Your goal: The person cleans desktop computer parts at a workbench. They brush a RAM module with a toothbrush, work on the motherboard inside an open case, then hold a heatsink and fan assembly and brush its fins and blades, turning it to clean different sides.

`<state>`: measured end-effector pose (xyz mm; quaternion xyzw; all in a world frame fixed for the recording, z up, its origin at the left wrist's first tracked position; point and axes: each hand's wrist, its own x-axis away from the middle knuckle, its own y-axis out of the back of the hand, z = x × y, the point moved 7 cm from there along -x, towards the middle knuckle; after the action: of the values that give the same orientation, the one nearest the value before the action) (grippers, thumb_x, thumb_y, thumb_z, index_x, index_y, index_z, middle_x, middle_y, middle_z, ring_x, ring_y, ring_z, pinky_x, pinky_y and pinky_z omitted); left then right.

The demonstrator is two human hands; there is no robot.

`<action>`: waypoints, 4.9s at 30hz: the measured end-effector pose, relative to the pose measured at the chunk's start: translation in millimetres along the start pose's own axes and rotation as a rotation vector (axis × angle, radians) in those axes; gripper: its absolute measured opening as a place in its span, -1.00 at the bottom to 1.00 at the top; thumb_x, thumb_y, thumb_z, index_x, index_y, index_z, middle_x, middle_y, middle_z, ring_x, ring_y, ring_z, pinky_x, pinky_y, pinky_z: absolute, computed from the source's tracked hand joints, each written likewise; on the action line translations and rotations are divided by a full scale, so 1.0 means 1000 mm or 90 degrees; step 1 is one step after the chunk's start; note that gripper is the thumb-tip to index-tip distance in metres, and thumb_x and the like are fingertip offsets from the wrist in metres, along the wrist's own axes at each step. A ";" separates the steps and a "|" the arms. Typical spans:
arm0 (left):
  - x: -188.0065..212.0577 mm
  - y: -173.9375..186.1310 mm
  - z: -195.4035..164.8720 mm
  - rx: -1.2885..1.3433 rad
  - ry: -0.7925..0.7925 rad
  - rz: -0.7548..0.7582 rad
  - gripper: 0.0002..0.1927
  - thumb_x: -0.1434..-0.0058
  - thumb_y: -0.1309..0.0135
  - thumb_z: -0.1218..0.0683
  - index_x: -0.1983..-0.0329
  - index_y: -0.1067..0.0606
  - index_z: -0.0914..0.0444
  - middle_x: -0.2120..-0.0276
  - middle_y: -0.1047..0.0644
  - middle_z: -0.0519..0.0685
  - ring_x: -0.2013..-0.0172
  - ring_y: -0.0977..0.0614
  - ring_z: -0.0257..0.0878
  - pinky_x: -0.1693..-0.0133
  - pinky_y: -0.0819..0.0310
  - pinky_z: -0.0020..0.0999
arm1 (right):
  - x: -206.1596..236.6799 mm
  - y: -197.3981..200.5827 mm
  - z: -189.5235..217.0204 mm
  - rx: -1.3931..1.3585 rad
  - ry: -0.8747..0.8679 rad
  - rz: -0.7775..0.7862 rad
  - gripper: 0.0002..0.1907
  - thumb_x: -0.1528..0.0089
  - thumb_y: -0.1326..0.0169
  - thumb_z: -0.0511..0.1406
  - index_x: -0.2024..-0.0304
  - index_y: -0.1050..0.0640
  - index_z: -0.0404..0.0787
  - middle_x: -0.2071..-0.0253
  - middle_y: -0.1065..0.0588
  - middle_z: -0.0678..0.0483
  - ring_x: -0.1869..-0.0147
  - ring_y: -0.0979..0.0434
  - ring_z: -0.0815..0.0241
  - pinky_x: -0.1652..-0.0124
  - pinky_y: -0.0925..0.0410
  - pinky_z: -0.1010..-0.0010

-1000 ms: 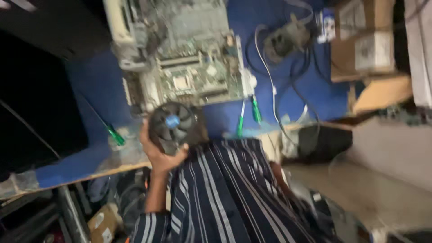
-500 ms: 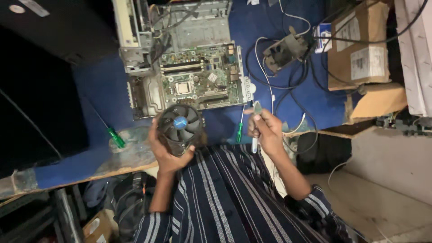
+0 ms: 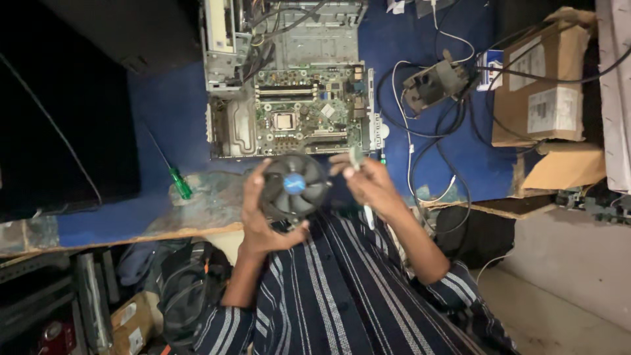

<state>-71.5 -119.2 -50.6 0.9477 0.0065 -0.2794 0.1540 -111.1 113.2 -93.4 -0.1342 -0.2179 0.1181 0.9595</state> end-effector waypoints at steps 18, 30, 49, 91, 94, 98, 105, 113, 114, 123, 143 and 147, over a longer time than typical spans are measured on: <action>0.001 -0.061 0.065 0.767 0.559 -0.160 -0.33 -0.17 -0.14 0.11 -0.33 -0.28 0.39 -0.08 -0.48 0.15 -0.06 -0.57 0.01 -0.08 -0.56 0.02 | -0.014 0.022 -0.007 0.125 0.027 -0.095 -0.57 -0.40 0.09 -0.23 -0.26 -0.46 -0.27 0.62 -0.30 0.22 0.71 -0.19 0.46 0.70 -0.09 0.57; 0.006 -0.040 0.088 0.812 0.755 -0.294 -0.42 -0.14 -0.07 0.10 -0.25 -0.34 0.36 0.01 -0.49 0.12 0.04 -0.59 0.01 0.01 -0.58 0.02 | -0.004 0.147 -0.038 0.163 0.015 -0.214 -0.62 -0.28 0.07 -0.39 -0.15 -0.50 -0.30 0.26 -0.50 -0.06 0.34 -0.50 0.22 0.33 -0.41 0.40; -0.049 -0.006 0.065 0.440 0.435 -0.152 -0.38 -0.07 -0.16 0.25 -0.23 -0.36 0.49 0.04 -0.56 0.06 0.04 -0.58 -0.26 -0.03 -0.48 -0.37 | 0.071 -0.037 0.135 0.790 0.343 0.067 -0.47 -0.18 -0.07 -0.51 -0.23 -0.52 -0.16 0.22 -0.45 -0.02 0.31 -0.50 0.06 0.32 -0.38 0.31; -0.057 -0.004 0.057 0.503 0.395 -0.088 -0.32 -0.04 -0.14 0.26 -0.28 -0.34 0.53 0.01 -0.56 0.09 0.00 -0.61 -0.21 -0.08 -0.51 -0.33 | 0.068 -0.102 0.152 1.152 0.460 0.302 -0.45 -0.04 -0.09 -0.41 -0.11 -0.52 -0.42 0.29 -0.54 -0.05 0.32 -0.58 0.11 0.43 -0.43 0.37; -0.056 -0.009 0.056 0.527 0.423 -0.095 -0.33 -0.04 -0.13 0.25 -0.28 -0.33 0.49 0.04 -0.57 0.07 0.04 -0.61 -0.23 -0.03 -0.52 -0.33 | 0.037 -0.067 0.156 0.887 0.156 0.291 -0.58 -0.17 0.01 -0.46 -0.10 -0.56 -0.26 0.39 -0.58 0.01 0.42 -0.60 0.14 0.43 -0.42 0.36; -0.064 0.001 0.048 0.496 0.382 -0.088 -0.41 -0.10 -0.11 0.26 -0.24 -0.40 0.52 0.05 -0.57 0.06 0.04 -0.61 -0.26 -0.06 -0.50 -0.36 | 0.033 -0.038 0.176 0.726 0.017 0.128 -0.71 -0.33 0.01 -0.40 -0.08 -0.59 -0.16 0.49 -0.58 -0.01 0.49 -0.46 0.01 0.46 -0.32 0.26; -0.070 0.004 0.047 0.494 0.389 -0.107 -0.41 -0.10 -0.11 0.27 -0.23 -0.38 0.51 0.11 -0.58 0.06 0.13 -0.61 -0.28 0.04 -0.51 -0.40 | 0.064 -0.070 0.193 0.923 0.307 0.181 -0.55 -0.21 -0.05 -0.43 -0.18 -0.50 -0.27 0.26 -0.48 -0.06 0.33 -0.57 0.03 0.29 -0.43 0.23; -0.068 0.000 0.052 0.470 0.412 -0.128 -0.40 -0.07 -0.14 0.26 -0.23 -0.38 0.51 0.13 -0.57 0.04 0.17 -0.59 -0.32 0.10 -0.51 -0.42 | 0.061 -0.078 0.175 1.122 0.353 0.179 -0.35 -0.08 -0.20 -0.35 -0.28 -0.49 -0.10 0.25 -0.49 -0.08 0.44 -0.57 -0.06 0.47 -0.45 0.15; -0.068 0.000 0.052 0.475 0.417 -0.136 -0.40 -0.07 -0.14 0.26 -0.23 -0.38 0.51 0.14 -0.57 0.04 0.18 -0.59 -0.32 0.11 -0.51 -0.43 | 0.062 -0.080 0.175 1.101 0.363 0.188 -0.34 -0.08 -0.19 -0.36 -0.28 -0.49 -0.11 0.26 -0.48 -0.06 0.45 -0.56 -0.03 0.47 -0.45 0.18; -0.067 -0.004 0.046 0.423 0.395 -0.128 -0.42 -0.08 -0.15 0.25 -0.21 -0.40 0.51 0.19 -0.57 -0.01 0.22 -0.57 -0.35 0.15 -0.49 -0.45 | 0.080 -0.109 0.153 1.338 0.521 0.151 -0.26 -0.01 -0.16 -0.38 -0.31 -0.48 -0.26 0.42 -0.36 0.06 0.49 -0.54 0.15 0.59 -0.35 0.36; -0.072 -0.002 0.039 0.386 0.383 -0.121 -0.51 -0.05 -0.13 0.25 -0.11 -0.47 0.45 0.14 -0.59 -0.03 0.14 -0.59 -0.34 0.08 -0.51 -0.45 | 0.071 -0.116 0.157 1.347 0.598 0.187 -0.35 -0.08 -0.10 -0.34 -0.28 -0.58 -0.20 0.40 -0.42 0.09 0.46 -0.46 0.19 0.51 -0.33 0.37; -0.072 -0.003 0.037 0.344 0.365 -0.114 -0.51 -0.06 -0.15 0.24 -0.10 -0.47 0.47 0.13 -0.58 0.01 0.14 -0.58 -0.32 0.08 -0.50 -0.42 | 0.044 -0.097 0.142 1.112 0.191 0.248 -0.48 -0.17 -0.07 -0.29 -0.21 -0.59 -0.11 0.39 -0.52 0.00 0.58 -0.52 0.06 0.55 -0.37 0.23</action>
<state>-152.2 -122.3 -42.2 0.9893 0.0582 -0.0075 -0.1334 -119.7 64.4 76.9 0.5927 0.1032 0.3829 0.7010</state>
